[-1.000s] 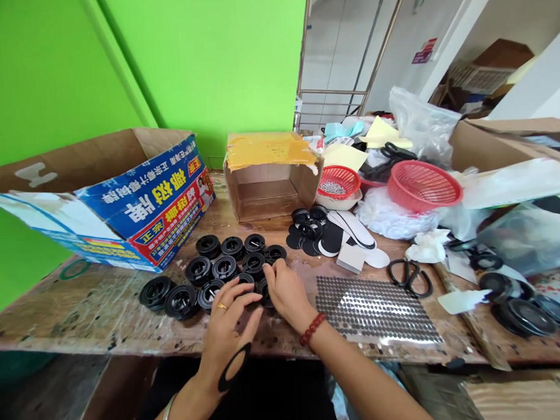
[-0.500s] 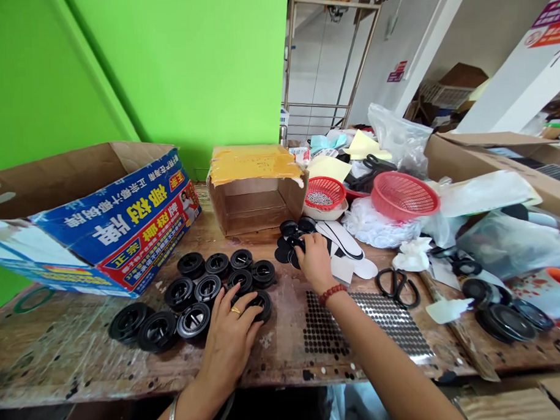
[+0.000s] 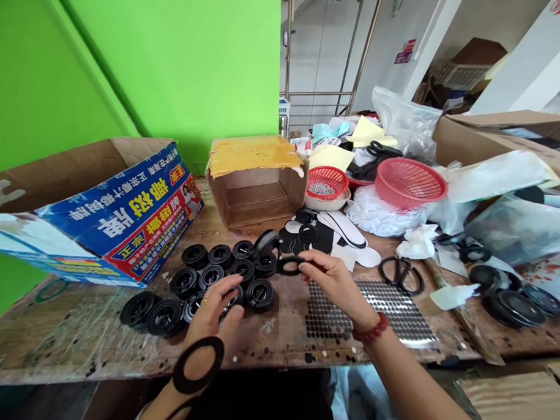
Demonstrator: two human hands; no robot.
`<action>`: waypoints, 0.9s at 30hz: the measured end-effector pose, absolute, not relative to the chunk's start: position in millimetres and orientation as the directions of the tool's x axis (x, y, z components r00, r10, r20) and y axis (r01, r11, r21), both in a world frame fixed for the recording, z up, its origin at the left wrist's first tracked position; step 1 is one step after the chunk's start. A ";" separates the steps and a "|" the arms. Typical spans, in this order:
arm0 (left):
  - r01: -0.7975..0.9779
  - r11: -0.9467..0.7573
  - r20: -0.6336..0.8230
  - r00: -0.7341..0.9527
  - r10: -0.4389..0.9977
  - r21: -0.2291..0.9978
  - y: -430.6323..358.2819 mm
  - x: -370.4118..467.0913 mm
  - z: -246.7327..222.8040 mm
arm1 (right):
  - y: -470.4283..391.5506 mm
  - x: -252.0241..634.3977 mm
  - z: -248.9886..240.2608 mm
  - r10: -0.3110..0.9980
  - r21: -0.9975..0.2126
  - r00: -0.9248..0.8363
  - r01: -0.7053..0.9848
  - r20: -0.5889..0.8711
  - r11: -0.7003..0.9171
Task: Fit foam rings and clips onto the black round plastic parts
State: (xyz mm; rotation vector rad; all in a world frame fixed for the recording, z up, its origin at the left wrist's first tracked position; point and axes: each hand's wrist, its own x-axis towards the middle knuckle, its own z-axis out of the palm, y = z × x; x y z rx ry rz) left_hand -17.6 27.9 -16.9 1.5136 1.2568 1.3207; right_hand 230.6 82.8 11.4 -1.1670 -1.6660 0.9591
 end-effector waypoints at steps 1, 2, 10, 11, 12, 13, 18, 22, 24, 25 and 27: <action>0.024 -0.132 0.133 -0.056 0.990 0.991 26.5 -16.5 -10.2 | 71.8 228.0 18.9 0.935 -0.919 -0.285 0.269 0.211 0.289; -0.146 -0.013 0.005 -0.053 0.999 0.989 25.0 -14.6 -3.3 | 62.5 225.0 25.8 0.902 -0.912 -0.378 0.258 0.206 0.317; -0.479 0.548 -0.460 0.298 0.837 0.686 7.8 -10.2 14.9 | 41.0 229.6 6.4 0.935 -0.885 -0.343 0.404 0.088 0.232; -0.482 0.535 -0.452 0.286 0.845 0.694 6.0 -12.0 11.3 | 40.2 233.8 -3.1 0.949 -0.840 -0.308 0.494 0.071 0.223; -0.481 0.524 -0.442 0.281 0.852 0.703 4.3 -13.7 7.2 | 39.0 237.3 -12.5 0.951 -0.776 -0.301 0.583 0.067 0.239; -0.480 0.510 -0.426 0.280 0.860 0.714 2.7 -15.0 3.1 | 37.3 239.7 -21.3 0.948 -0.703 -0.311 0.658 0.070 0.269; -0.535 0.504 -0.410 0.295 0.863 0.678 -4.7 -16.2 -8.8 | 28.9 235.5 -51.5 0.948 -0.442 -0.314 0.843 0.059 0.307; -0.569 0.543 -0.439 0.325 0.838 0.617 -7.3 -14.5 -6.7 | 27.4 225.6 -61.6 0.953 -0.289 -0.286 0.908 0.102 0.304; -0.583 0.562 -0.453 0.338 0.825 0.587 -7.2 -13.8 -5.4 | 26.8 223.0 -65.6 0.943 -0.220 -0.291 0.921 0.160 0.322; -0.585 0.569 -0.462 0.341 0.819 0.578 -7.0 -13.6 -5.0 | 26.4 222.5 -67.2 0.937 -0.191 -0.295 0.925 0.189 0.330; -0.581 0.576 -0.478 0.332 0.813 0.575 -6.8 -13.2 -4.3 | 25.6 222.4 -67.7 0.921 -0.164 -0.308 0.922 0.236 0.351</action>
